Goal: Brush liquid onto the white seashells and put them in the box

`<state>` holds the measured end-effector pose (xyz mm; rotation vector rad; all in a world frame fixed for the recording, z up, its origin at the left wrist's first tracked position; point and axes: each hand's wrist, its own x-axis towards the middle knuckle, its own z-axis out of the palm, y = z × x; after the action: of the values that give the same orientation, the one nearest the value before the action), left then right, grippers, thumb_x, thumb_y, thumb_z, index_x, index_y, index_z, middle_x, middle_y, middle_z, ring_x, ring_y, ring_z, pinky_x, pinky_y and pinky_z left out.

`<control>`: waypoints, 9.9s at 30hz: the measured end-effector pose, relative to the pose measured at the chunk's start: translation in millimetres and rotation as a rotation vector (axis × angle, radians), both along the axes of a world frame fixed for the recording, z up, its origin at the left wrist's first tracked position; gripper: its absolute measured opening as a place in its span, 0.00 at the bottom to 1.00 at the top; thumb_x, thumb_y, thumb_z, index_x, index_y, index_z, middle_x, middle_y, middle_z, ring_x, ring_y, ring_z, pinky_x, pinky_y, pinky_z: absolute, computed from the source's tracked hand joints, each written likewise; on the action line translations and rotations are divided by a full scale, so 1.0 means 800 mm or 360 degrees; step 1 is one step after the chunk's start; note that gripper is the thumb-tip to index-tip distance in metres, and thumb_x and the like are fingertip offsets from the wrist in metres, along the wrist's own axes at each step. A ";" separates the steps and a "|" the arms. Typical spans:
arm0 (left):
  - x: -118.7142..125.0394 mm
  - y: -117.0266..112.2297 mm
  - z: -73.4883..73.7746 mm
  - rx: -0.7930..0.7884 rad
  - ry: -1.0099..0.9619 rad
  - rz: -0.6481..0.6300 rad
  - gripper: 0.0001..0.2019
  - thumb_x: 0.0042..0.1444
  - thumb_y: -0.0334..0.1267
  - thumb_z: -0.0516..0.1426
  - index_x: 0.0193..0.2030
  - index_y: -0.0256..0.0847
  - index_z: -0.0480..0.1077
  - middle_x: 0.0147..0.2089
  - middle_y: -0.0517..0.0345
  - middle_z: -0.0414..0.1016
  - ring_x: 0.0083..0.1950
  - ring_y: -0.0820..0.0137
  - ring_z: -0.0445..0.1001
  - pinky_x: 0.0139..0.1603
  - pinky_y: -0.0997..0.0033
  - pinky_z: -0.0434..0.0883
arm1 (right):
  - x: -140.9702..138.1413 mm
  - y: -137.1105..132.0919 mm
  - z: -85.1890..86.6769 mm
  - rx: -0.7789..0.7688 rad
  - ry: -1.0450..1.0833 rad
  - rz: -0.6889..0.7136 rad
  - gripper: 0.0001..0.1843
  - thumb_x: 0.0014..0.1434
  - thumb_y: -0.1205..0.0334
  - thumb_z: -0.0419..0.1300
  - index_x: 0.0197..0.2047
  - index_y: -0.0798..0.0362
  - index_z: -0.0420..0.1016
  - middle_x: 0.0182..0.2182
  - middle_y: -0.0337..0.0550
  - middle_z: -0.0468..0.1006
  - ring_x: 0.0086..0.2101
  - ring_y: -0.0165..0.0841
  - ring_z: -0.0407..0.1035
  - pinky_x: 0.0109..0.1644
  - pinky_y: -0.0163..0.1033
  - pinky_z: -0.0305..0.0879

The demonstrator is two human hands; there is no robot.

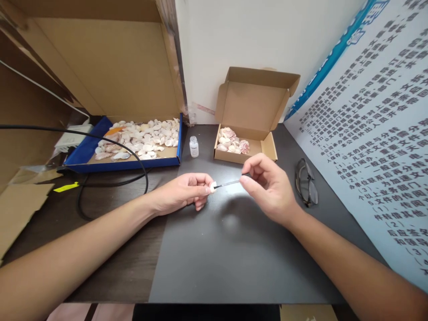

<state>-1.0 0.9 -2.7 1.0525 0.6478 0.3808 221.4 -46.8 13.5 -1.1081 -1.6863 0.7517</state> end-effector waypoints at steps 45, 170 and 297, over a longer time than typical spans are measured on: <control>-0.002 0.001 -0.001 -0.0005 -0.0013 -0.0062 0.10 0.57 0.39 0.63 0.37 0.36 0.67 0.23 0.65 0.64 0.25 0.78 0.66 0.29 0.78 0.66 | -0.002 0.005 -0.011 -0.0328 0.0338 0.0108 0.04 0.58 0.63 0.56 0.36 0.52 0.63 0.25 0.32 0.62 0.22 0.24 0.57 0.27 0.33 0.55; -0.002 0.000 0.000 -0.0026 -0.0046 -0.0032 0.08 0.58 0.37 0.61 0.36 0.36 0.66 0.24 0.66 0.62 0.25 0.79 0.64 0.29 0.78 0.65 | -0.003 0.003 -0.006 -0.0330 0.0187 0.0125 0.09 0.57 0.65 0.60 0.34 0.52 0.60 0.25 0.32 0.61 0.23 0.23 0.55 0.27 0.32 0.54; -0.002 0.000 0.001 0.0019 0.0003 -0.0054 0.11 0.58 0.41 0.62 0.36 0.36 0.66 0.23 0.66 0.63 0.25 0.79 0.65 0.29 0.78 0.65 | -0.004 0.002 -0.003 -0.0200 0.0104 0.0044 0.08 0.60 0.63 0.60 0.36 0.52 0.62 0.26 0.33 0.62 0.24 0.23 0.57 0.27 0.32 0.56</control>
<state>-2.4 0.6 -2.1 1.0739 0.6292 0.3543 218.5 -45.5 11.5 -1.1356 -1.6205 0.9126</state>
